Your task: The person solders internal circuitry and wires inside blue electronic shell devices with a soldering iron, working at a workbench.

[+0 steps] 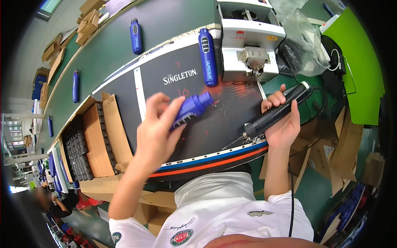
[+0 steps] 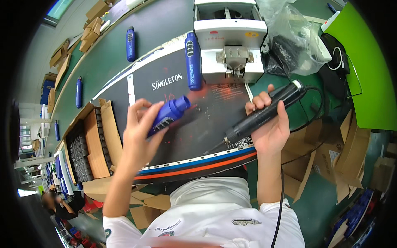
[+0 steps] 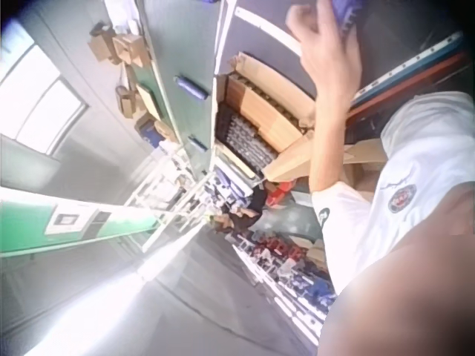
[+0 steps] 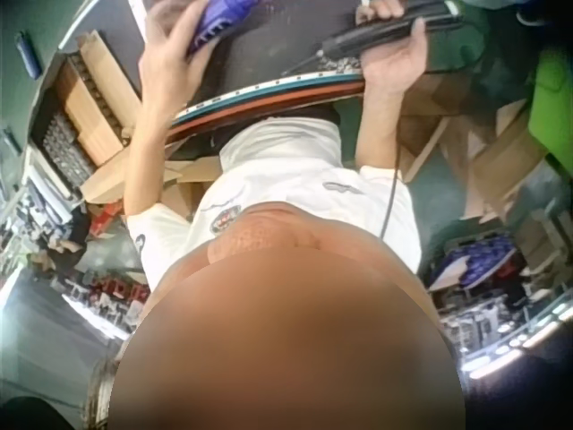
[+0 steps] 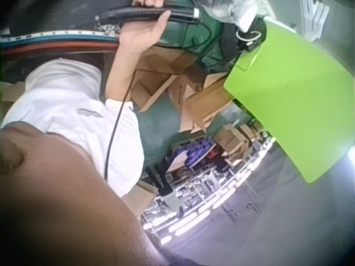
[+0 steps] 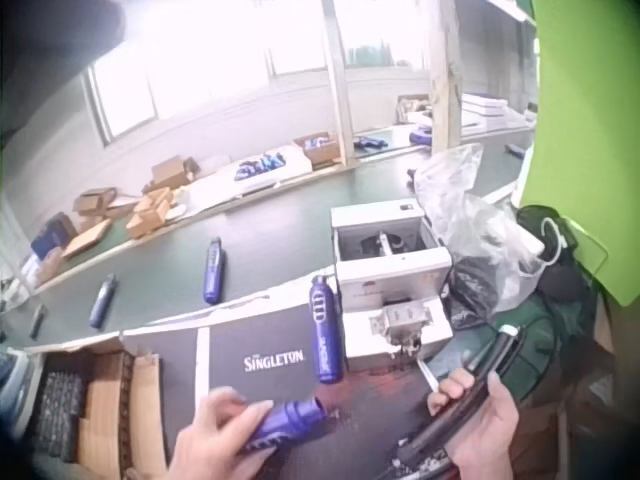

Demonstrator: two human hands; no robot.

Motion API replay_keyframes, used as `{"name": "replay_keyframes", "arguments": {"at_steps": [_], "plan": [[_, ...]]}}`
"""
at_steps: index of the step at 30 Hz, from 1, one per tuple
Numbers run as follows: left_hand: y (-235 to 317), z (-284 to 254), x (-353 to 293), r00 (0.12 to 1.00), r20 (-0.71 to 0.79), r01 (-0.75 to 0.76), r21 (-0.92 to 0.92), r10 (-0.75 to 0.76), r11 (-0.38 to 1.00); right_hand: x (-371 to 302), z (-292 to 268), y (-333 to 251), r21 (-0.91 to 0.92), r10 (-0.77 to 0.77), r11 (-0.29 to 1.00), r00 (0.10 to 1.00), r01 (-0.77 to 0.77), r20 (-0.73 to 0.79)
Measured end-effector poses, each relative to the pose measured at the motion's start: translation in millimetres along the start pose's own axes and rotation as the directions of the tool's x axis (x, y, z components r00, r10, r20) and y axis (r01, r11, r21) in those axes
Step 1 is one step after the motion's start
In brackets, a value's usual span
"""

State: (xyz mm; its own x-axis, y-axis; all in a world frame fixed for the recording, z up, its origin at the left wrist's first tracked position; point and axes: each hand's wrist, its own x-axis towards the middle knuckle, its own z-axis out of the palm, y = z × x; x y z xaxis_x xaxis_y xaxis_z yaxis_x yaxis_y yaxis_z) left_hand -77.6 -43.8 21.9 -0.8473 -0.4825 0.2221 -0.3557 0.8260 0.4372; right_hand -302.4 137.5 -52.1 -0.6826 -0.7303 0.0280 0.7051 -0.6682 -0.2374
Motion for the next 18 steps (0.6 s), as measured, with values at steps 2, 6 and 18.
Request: {"name": "replay_keyframes", "arguments": {"at_steps": [2, 6, 18], "plan": [[8.5, 15.0, -27.6, 1.000, 0.015, -0.029, 0.201, 0.027, 0.979, 3.5, -3.4, -3.2, -0.060, -0.017, 0.998, 0.997, 0.022, 0.077], [5.8, 37.9, -47.5, 0.990, -0.063, -0.103, 0.247, 0.122, 0.964, 13.9, 19.6, -16.7, -0.177, -0.170, 0.961, 0.961, 0.210, 0.219], [3.5, 45.4, -46.3, 0.973, -0.153, -0.149, 0.147, 0.171, 0.978, 43.4, 89.5, -50.0, -0.343, -0.166, 0.808, 0.742, 0.480, 0.649]]}}
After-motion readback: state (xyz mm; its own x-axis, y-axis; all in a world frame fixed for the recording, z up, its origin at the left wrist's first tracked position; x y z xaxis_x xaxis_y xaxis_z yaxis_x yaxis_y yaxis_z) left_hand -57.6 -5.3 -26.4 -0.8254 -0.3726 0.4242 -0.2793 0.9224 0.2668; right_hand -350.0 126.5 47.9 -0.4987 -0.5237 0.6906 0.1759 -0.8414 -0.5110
